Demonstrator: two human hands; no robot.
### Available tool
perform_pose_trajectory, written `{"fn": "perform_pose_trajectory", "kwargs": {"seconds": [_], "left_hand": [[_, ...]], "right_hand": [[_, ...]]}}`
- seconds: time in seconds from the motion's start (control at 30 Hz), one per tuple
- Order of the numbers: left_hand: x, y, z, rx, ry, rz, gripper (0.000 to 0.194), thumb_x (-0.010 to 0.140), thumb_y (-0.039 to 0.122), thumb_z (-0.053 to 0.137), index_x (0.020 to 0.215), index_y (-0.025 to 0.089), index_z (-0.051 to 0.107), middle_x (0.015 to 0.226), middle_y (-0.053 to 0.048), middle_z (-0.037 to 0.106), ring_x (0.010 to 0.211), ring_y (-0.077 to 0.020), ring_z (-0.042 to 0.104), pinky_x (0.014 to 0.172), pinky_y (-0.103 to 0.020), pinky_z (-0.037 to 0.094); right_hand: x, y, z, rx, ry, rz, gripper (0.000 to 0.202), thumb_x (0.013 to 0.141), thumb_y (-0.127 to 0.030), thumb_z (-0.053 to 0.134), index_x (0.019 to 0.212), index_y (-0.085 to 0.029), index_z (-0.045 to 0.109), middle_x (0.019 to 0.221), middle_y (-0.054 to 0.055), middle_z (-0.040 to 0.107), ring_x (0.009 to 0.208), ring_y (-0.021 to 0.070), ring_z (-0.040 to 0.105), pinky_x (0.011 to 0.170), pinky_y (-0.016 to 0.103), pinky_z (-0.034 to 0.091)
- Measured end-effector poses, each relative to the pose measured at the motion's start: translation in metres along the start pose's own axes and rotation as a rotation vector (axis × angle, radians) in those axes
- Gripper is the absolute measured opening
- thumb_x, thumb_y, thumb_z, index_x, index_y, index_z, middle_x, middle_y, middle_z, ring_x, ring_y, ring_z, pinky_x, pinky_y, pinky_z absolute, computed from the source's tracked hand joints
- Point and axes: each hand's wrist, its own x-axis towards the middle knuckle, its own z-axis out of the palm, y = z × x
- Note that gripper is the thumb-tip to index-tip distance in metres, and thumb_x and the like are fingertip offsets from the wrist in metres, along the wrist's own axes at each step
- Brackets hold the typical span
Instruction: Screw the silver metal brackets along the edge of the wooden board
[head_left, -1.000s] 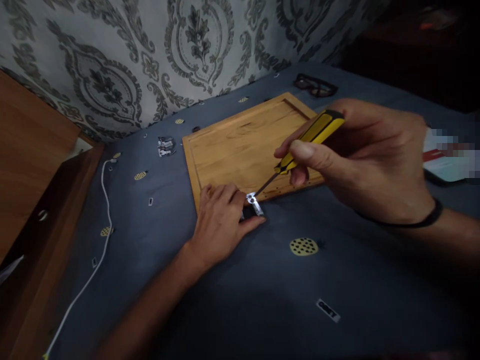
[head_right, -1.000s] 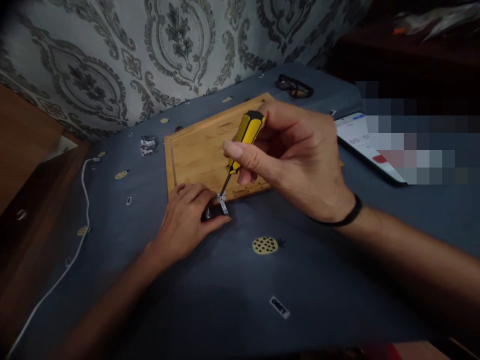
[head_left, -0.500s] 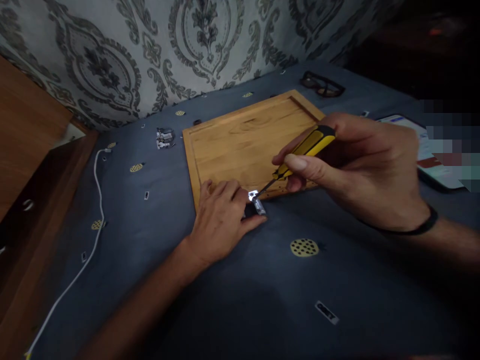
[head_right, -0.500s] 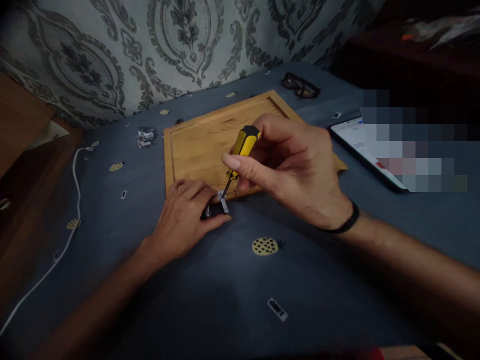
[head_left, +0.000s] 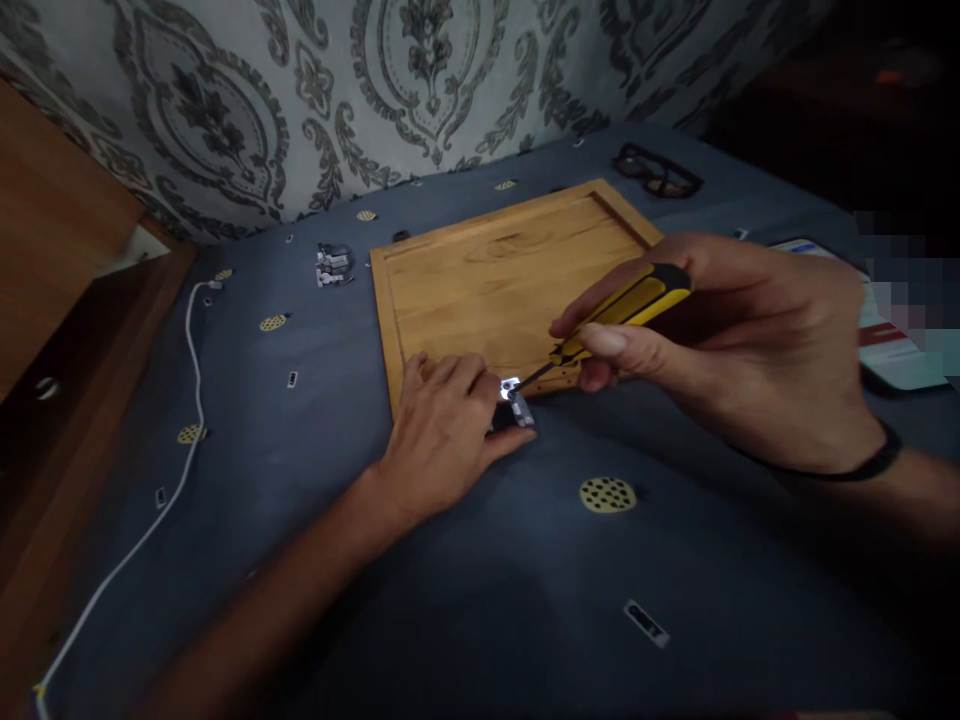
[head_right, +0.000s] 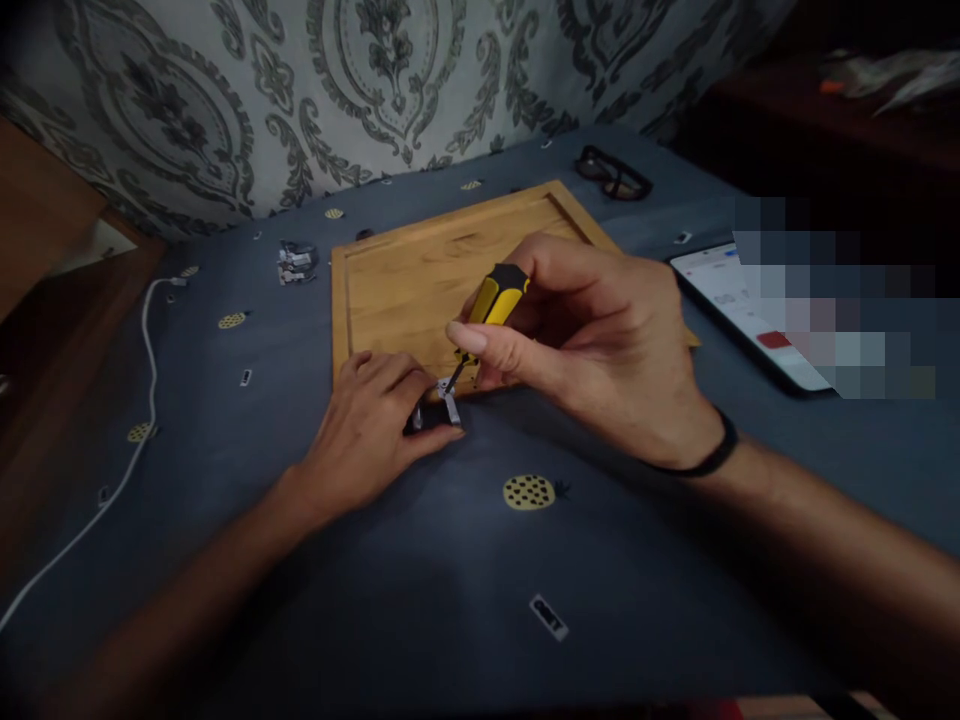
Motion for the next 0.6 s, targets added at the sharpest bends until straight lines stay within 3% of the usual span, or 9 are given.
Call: {"fn": "perform_pose_trajectory", "kwargs": {"seconds": [0.37,0.6], "left_hand": [[0.0000,0.0002,-0.0010,-0.002,-0.001,0.000,0.039,0.090,0.050,0.068,0.105,0.014,0.068,0.107,-0.009,0.067,0.106,-0.0280,0.063,0.103,-0.052,0.040],[-0.0001,0.0009,-0.0015,0.002,-0.007,0.003,0.039,0.091,0.050,0.067,0.105,0.013,0.068,0.106,-0.010,0.067,0.106,-0.0285,0.063,0.101,-0.052,0.040]], "right_hand": [[0.0045,-0.0037,0.0006,0.004,0.005,0.042,0.028,0.076,-0.045,0.081,0.073,-0.020,0.067,0.062,-0.006,0.065,0.048,0.0069,0.065,0.042,0.017,0.058],[0.0008,-0.0061,0.0015,-0.041,0.034,0.026,0.026,0.078,-0.042,0.080,0.075,-0.019,0.068,0.076,-0.003,0.071,0.050,0.0065,0.066,0.042,0.020,0.058]]}}
